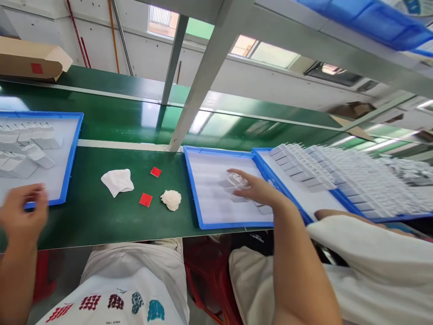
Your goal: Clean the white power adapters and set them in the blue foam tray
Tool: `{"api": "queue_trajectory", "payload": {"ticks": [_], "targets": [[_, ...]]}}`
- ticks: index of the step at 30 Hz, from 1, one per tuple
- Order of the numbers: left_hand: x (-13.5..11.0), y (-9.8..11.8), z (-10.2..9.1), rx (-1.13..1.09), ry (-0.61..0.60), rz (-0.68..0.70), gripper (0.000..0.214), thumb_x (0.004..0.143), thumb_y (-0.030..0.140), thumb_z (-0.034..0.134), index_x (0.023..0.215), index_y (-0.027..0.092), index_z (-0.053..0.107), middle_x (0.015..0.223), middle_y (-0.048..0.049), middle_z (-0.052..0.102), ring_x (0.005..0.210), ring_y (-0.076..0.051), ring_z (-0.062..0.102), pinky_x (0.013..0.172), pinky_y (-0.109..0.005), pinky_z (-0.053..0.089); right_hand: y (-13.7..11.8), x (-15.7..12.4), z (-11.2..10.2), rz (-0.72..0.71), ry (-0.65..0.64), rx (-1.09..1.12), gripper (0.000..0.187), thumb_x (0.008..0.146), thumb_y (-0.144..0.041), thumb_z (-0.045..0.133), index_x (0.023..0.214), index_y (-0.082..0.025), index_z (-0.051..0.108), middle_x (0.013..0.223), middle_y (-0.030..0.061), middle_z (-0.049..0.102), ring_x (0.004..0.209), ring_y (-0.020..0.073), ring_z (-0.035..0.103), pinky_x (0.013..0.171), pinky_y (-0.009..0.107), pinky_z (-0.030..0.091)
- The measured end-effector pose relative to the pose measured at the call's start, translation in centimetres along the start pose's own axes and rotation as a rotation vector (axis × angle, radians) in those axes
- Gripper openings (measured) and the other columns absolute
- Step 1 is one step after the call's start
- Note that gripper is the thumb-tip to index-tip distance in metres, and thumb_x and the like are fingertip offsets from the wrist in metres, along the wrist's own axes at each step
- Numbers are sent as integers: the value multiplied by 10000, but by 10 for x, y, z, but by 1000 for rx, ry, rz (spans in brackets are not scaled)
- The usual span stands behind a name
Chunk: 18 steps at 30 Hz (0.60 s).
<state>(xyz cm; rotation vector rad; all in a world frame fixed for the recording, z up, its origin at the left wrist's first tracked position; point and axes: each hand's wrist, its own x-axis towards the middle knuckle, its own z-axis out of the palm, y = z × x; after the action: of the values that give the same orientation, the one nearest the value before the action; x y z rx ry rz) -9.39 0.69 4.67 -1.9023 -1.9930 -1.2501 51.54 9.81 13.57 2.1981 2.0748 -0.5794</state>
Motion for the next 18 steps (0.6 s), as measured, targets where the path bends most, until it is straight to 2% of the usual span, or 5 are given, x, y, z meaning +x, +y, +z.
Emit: {"api": "queue_trajectory", "payload": {"ticks": [2,4,6,13,18], "targets": [[-1,36,28,-85,-219,244,248,997,320,496,1164,233,656,1090,-63,712,965,-222,669,862,-352,516,-50,6,-10,-185,17,8,738,796,-337,658,1494,-325,419,1377,54,634,1132,347,665,989,445,532],[0,67,56,-72,-487,402,350,1003,363,468,1300,262,624,1378,-80,637,1278,-281,580,1055,-423,469,-105,15,-13,-408,13,-13,720,807,-329,659,1487,-357,425,1471,8,567,1237,332,610,1036,430,505],[1,81,76,28,-604,446,388,987,389,488,1332,269,620,1492,-95,555,1379,-340,500,1108,-511,422,-159,27,-8,-634,-41,-31,704,817,-274,648,1484,-355,436,1457,8,578,1251,299,600,1040,413,496],[0,38,69,219,-428,335,331,994,396,432,942,173,671,1177,-170,707,1170,-352,626,1018,-495,497,-288,58,47,-1016,-170,-205,771,749,-125,739,1451,-341,506,1222,33,718,1005,245,704,728,278,530],[-5,13,68,128,-337,351,279,960,420,442,924,184,587,1157,-191,677,1183,-407,612,1026,-586,495,-317,70,64,-988,-262,-197,816,753,-203,793,1484,-360,466,1255,1,727,1022,261,718,774,318,560]]}}
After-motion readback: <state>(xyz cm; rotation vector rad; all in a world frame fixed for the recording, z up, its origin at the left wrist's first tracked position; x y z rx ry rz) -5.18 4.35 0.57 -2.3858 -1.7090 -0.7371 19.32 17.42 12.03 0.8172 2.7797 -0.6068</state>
